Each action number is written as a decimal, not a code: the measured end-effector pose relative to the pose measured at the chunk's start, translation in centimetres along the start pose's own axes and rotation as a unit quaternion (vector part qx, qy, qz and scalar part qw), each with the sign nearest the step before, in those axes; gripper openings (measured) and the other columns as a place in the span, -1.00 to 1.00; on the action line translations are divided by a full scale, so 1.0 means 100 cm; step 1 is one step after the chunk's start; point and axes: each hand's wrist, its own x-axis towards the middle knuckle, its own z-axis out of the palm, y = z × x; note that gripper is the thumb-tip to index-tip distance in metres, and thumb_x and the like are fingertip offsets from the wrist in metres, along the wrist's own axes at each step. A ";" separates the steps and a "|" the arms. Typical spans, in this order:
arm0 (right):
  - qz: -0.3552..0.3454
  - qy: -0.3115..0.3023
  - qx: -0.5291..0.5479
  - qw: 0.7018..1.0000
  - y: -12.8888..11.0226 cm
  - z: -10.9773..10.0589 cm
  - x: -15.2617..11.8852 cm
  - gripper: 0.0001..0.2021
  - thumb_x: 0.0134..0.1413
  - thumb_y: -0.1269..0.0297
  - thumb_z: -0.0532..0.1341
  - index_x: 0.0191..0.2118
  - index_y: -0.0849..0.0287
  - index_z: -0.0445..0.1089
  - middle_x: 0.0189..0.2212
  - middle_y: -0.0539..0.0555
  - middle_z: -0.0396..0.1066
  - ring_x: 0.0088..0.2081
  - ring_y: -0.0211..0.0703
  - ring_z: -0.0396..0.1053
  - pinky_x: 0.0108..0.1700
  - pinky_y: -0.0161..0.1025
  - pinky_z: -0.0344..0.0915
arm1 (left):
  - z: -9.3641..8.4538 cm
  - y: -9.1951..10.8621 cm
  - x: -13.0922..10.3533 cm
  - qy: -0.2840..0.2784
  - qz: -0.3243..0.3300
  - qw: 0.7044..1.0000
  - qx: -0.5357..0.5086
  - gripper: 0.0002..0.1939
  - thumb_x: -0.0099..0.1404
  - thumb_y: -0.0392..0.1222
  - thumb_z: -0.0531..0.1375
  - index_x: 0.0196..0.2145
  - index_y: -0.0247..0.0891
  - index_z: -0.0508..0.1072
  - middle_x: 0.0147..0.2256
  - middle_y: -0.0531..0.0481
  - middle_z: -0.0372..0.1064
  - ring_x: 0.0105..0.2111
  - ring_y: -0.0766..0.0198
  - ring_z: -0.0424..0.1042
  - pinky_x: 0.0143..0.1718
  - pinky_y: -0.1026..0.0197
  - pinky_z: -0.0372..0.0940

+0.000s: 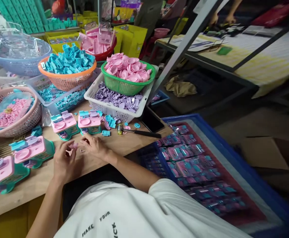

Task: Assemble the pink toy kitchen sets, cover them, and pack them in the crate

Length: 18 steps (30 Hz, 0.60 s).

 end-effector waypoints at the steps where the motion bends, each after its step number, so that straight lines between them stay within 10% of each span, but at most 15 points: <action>1: 0.005 -0.004 0.006 1.000 0.001 -0.002 -0.003 -0.90 0.35 0.30 0.18 -0.16 0.17 0.43 -0.30 0.02 0.49 -0.26 -0.23 0.43 -0.17 -0.33 0.29 | 0.001 0.002 -0.005 -0.008 0.024 0.999 0.019 -0.80 0.39 -0.12 0.14 -0.13 -0.23 0.49 -0.22 -0.09 0.42 -0.33 0.27 0.41 -0.42 0.28 0.31; 8: -0.025 -0.026 -0.050 0.998 0.013 -0.018 -0.036 -0.83 0.34 0.33 0.20 -0.11 0.18 0.55 -0.29 0.09 0.46 -0.24 -0.22 0.44 -0.10 -0.31 0.34 | -0.015 -0.007 -0.032 -0.061 0.025 0.997 0.041 -0.75 0.38 -0.14 0.12 -0.06 -0.23 0.49 -0.02 -0.20 0.37 -0.10 0.14 0.49 -0.15 0.15 0.45; 18: -0.049 -0.086 -0.059 0.993 0.025 -0.028 -0.039 -0.92 0.23 0.43 0.30 -0.18 0.25 0.54 -0.30 0.09 0.48 -0.29 -0.24 0.43 -0.16 -0.33 0.34 | -0.022 -0.019 0.007 -0.238 0.026 0.956 0.167 -0.64 0.36 -0.14 0.05 0.00 -0.14 0.54 -0.11 -0.14 0.50 -0.08 -0.02 0.45 -0.16 0.05 0.40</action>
